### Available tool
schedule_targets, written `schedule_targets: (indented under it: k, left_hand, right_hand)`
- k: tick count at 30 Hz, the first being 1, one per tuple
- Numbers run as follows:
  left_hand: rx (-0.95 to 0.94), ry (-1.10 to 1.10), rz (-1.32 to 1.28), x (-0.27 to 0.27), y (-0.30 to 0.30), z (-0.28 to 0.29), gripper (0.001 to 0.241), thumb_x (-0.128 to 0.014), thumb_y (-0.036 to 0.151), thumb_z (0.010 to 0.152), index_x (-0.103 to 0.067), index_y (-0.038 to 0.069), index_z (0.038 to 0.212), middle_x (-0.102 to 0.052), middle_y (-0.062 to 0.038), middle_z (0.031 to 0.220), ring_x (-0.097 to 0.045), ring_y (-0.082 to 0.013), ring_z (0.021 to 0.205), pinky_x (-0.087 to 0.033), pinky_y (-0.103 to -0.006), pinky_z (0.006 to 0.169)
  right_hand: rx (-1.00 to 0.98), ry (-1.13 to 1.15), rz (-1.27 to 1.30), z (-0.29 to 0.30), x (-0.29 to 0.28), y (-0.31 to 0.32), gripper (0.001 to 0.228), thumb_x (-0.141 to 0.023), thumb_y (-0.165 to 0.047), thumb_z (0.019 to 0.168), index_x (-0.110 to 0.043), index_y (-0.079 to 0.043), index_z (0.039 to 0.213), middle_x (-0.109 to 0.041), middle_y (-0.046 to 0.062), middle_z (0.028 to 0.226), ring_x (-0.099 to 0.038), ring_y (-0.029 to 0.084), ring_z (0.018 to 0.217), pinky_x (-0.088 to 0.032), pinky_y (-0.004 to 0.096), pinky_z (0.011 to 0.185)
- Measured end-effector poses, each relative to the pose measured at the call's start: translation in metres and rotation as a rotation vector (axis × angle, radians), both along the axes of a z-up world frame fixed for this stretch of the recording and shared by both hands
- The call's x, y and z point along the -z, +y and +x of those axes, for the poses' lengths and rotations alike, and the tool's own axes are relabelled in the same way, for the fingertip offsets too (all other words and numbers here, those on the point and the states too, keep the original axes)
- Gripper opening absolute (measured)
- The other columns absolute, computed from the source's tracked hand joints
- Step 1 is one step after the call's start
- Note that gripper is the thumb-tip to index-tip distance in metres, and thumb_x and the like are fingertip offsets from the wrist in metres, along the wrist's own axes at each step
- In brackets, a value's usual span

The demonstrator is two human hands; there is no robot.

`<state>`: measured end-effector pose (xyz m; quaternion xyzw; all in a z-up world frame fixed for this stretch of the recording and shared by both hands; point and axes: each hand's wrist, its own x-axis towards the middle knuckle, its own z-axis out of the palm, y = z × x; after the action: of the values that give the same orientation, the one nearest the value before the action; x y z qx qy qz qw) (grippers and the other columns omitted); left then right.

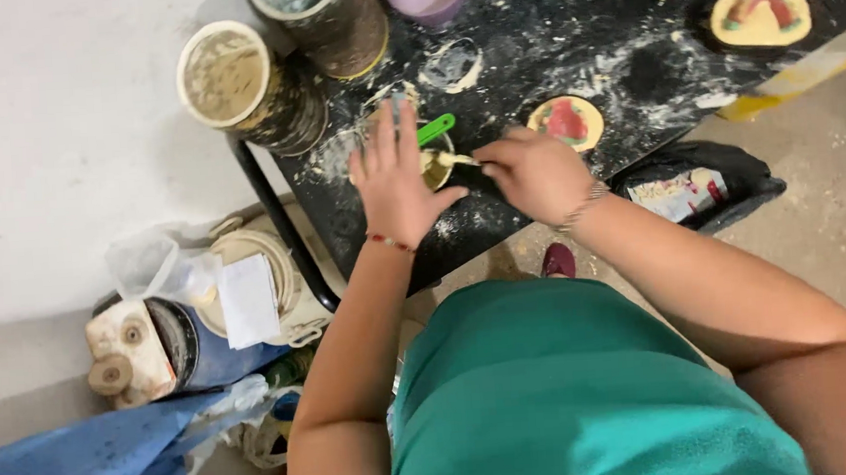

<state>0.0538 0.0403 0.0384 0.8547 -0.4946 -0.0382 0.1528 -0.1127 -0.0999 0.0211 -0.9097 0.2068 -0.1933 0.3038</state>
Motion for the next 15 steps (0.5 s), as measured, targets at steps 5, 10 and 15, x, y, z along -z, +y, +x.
schedule_targets:
  k: [5, 10, 15]
  left_hand:
    - [-0.042, -0.154, -0.031, 0.042, -0.005, 0.007, 0.126, -0.089, 0.06, 0.08, -0.013, 0.015, 0.171, -0.025, -0.017, 0.171, -0.051, -0.0357, 0.14, -0.025, -0.0544, 0.11]
    - [-0.027, -0.155, -0.074, 0.036, -0.002, 0.007, 0.126, -0.091, 0.053, 0.078, -0.015, 0.018, 0.171, -0.03, -0.017, 0.17, -0.055, -0.0354, 0.135, -0.025, -0.0489, 0.106]
    - [0.145, -0.128, -0.126, 0.013, 0.001, -0.007, 0.12, -0.092, 0.057, 0.082, -0.022, 0.013, 0.168, -0.02, -0.019, 0.174, -0.029, -0.0398, 0.156, -0.016, -0.0611, 0.116]
  right_hand:
    - [-0.029, 0.083, -0.676, 0.033, 0.033, 0.011, 0.005, -0.071, -0.026, 0.088, -0.075, -0.028, 0.089, -0.062, -0.001, 0.09, -0.069, 0.025, 0.096, -0.058, 0.037, 0.068]
    - [-0.022, 0.192, -0.765, 0.01, 0.006, -0.002, 0.006, -0.07, -0.024, 0.086, -0.074, -0.027, 0.082, -0.058, -0.001, 0.086, -0.064, 0.024, 0.091, -0.055, 0.036, 0.062]
    - [0.29, 0.025, -0.199, -0.064, 0.004, -0.079, 0.017, -0.077, -0.034, 0.106, -0.082, -0.019, 0.113, -0.07, 0.008, 0.094, -0.071, 0.034, 0.101, -0.057, 0.044, 0.083]
